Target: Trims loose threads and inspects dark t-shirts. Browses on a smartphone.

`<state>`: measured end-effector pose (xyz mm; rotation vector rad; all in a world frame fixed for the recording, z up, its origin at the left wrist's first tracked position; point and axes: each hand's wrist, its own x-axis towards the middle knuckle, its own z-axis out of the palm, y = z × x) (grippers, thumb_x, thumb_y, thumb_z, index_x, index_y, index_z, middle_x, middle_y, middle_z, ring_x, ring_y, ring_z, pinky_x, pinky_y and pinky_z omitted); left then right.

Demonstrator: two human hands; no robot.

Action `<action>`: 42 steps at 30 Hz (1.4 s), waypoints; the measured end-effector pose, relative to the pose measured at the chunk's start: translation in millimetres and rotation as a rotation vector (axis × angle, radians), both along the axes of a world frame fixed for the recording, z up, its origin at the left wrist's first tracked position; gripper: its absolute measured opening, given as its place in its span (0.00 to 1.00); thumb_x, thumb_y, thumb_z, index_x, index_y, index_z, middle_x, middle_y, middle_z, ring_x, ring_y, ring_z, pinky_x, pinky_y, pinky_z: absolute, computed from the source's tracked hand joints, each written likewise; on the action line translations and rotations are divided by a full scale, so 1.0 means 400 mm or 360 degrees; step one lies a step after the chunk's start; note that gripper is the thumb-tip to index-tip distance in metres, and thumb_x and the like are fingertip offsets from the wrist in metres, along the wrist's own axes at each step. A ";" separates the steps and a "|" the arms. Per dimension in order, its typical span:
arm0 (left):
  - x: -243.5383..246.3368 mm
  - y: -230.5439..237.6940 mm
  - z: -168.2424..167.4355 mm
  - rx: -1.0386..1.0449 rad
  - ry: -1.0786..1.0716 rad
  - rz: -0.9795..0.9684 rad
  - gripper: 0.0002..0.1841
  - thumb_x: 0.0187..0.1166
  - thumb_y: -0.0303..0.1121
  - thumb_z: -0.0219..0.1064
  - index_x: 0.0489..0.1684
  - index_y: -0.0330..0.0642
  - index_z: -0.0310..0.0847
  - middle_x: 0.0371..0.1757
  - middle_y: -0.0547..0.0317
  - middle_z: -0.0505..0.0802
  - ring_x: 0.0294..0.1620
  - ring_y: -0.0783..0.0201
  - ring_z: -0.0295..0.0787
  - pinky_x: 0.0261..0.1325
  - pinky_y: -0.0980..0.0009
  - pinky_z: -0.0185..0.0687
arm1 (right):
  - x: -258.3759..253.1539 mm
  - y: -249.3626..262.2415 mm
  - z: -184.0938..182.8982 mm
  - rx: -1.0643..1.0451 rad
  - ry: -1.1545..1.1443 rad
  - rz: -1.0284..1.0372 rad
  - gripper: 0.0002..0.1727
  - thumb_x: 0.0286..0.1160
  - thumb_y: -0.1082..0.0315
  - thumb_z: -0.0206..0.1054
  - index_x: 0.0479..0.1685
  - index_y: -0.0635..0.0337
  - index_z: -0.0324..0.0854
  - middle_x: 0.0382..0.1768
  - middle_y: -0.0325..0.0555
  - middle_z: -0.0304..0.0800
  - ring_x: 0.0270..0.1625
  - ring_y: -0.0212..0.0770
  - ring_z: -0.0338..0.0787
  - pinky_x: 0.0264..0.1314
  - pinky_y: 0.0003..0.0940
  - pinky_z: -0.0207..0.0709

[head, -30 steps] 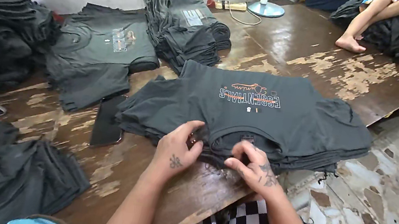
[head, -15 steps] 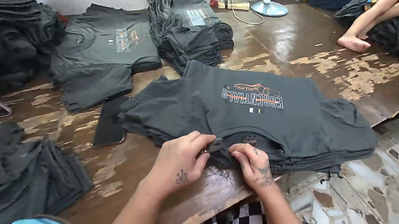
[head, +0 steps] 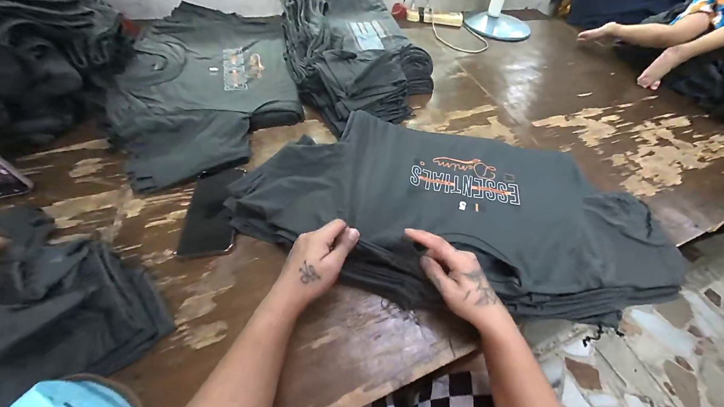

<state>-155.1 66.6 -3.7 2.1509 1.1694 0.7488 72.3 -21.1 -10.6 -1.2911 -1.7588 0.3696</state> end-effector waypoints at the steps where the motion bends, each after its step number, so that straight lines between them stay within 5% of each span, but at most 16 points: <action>1: 0.000 0.001 -0.005 -0.0023 -0.0021 0.0010 0.18 0.90 0.39 0.56 0.35 0.33 0.83 0.27 0.50 0.84 0.33 0.56 0.82 0.43 0.52 0.75 | 0.009 0.001 0.005 -0.0022 -0.0009 0.0092 0.22 0.79 0.78 0.53 0.67 0.64 0.87 0.50 0.54 0.97 0.50 0.43 0.95 0.61 0.39 0.85; 6: 0.006 0.004 0.000 -0.0097 0.0018 0.0025 0.18 0.90 0.39 0.58 0.34 0.34 0.84 0.26 0.52 0.84 0.32 0.58 0.81 0.42 0.53 0.74 | 0.002 0.005 0.032 -0.0310 -0.0128 0.0182 0.21 0.81 0.70 0.59 0.70 0.59 0.86 0.59 0.58 0.93 0.63 0.53 0.92 0.72 0.49 0.78; 8: 0.006 0.005 -0.005 -0.0075 0.0049 0.0004 0.18 0.89 0.39 0.59 0.34 0.34 0.85 0.26 0.51 0.85 0.32 0.55 0.82 0.42 0.51 0.75 | -0.019 0.011 0.029 -0.0255 -0.0200 0.0091 0.18 0.80 0.66 0.64 0.63 0.59 0.91 0.51 0.58 0.95 0.55 0.56 0.94 0.63 0.54 0.81; 11: 0.006 0.003 -0.013 -0.0042 0.0116 -0.0038 0.18 0.89 0.40 0.59 0.35 0.34 0.85 0.26 0.49 0.86 0.33 0.52 0.84 0.42 0.48 0.75 | -0.029 0.022 -0.020 0.0215 -0.0144 -0.0023 0.11 0.79 0.71 0.64 0.40 0.66 0.93 0.36 0.53 0.97 0.40 0.45 0.97 0.48 0.40 0.89; 17: 0.014 -0.007 0.000 -0.0057 0.0177 -0.0016 0.18 0.88 0.42 0.61 0.45 0.32 0.86 0.33 0.43 0.89 0.39 0.45 0.88 0.48 0.41 0.77 | -0.012 -0.010 -0.015 0.0103 0.0040 -0.0119 0.16 0.86 0.71 0.54 0.39 0.72 0.85 0.28 0.53 0.88 0.29 0.37 0.87 0.35 0.31 0.81; 19: 0.023 -0.027 0.021 -0.0023 0.0239 -0.0034 0.20 0.85 0.43 0.62 0.64 0.35 0.82 0.43 0.42 0.92 0.46 0.43 0.90 0.54 0.39 0.80 | -0.002 -0.022 -0.010 0.0004 0.0156 -0.0106 0.17 0.89 0.70 0.51 0.41 0.73 0.83 0.25 0.47 0.85 0.26 0.31 0.85 0.33 0.25 0.80; 21: 0.036 -0.057 0.041 0.0147 0.0266 -0.0125 0.22 0.82 0.39 0.62 0.70 0.35 0.80 0.48 0.43 0.93 0.48 0.44 0.91 0.54 0.41 0.82 | 0.004 -0.033 -0.007 -0.0057 0.0225 -0.0091 0.18 0.90 0.69 0.49 0.42 0.73 0.81 0.24 0.43 0.84 0.26 0.28 0.85 0.34 0.24 0.81; 28: 0.075 -0.101 0.068 0.0628 0.0183 -0.0518 0.16 0.75 0.29 0.65 0.58 0.37 0.90 0.46 0.44 0.95 0.45 0.45 0.95 0.46 0.49 0.89 | 0.007 -0.044 -0.009 -0.0035 0.0226 -0.0088 0.19 0.91 0.68 0.47 0.43 0.73 0.80 0.24 0.44 0.85 0.28 0.30 0.86 0.37 0.24 0.81; 33: 0.084 -0.101 0.057 0.0727 0.0231 -0.0519 0.14 0.79 0.27 0.62 0.56 0.40 0.92 0.44 0.45 0.96 0.41 0.45 0.96 0.41 0.49 0.89 | 0.005 -0.039 -0.023 0.0012 0.0192 -0.0093 0.18 0.90 0.69 0.47 0.41 0.73 0.80 0.24 0.44 0.85 0.28 0.30 0.86 0.37 0.24 0.81; 36: 0.069 -0.094 0.052 0.0539 0.0235 -0.0439 0.16 0.81 0.30 0.62 0.60 0.38 0.90 0.50 0.44 0.95 0.47 0.45 0.96 0.47 0.46 0.89 | 0.006 -0.082 -0.018 0.0016 0.0165 0.0078 0.18 0.86 0.68 0.53 0.39 0.74 0.84 0.31 0.52 0.90 0.35 0.36 0.89 0.44 0.31 0.84; 40: 0.036 -0.045 0.044 0.0294 0.0299 -0.0142 0.21 0.74 0.33 0.65 0.66 0.37 0.86 0.44 0.42 0.94 0.40 0.41 0.92 0.44 0.39 0.85 | 0.047 -0.221 0.047 0.0335 0.0007 0.0208 0.24 0.83 0.45 0.64 0.29 0.57 0.83 0.26 0.42 0.86 0.32 0.29 0.87 0.38 0.24 0.82; 42: 0.008 -0.024 0.020 0.0165 0.0375 -0.0035 0.15 0.83 0.35 0.64 0.59 0.39 0.89 0.46 0.40 0.95 0.48 0.38 0.93 0.53 0.33 0.82 | 0.142 -0.259 0.059 0.0266 -0.0256 -0.0207 0.29 0.80 0.37 0.62 0.41 0.56 0.87 0.42 0.48 0.92 0.51 0.38 0.91 0.59 0.36 0.84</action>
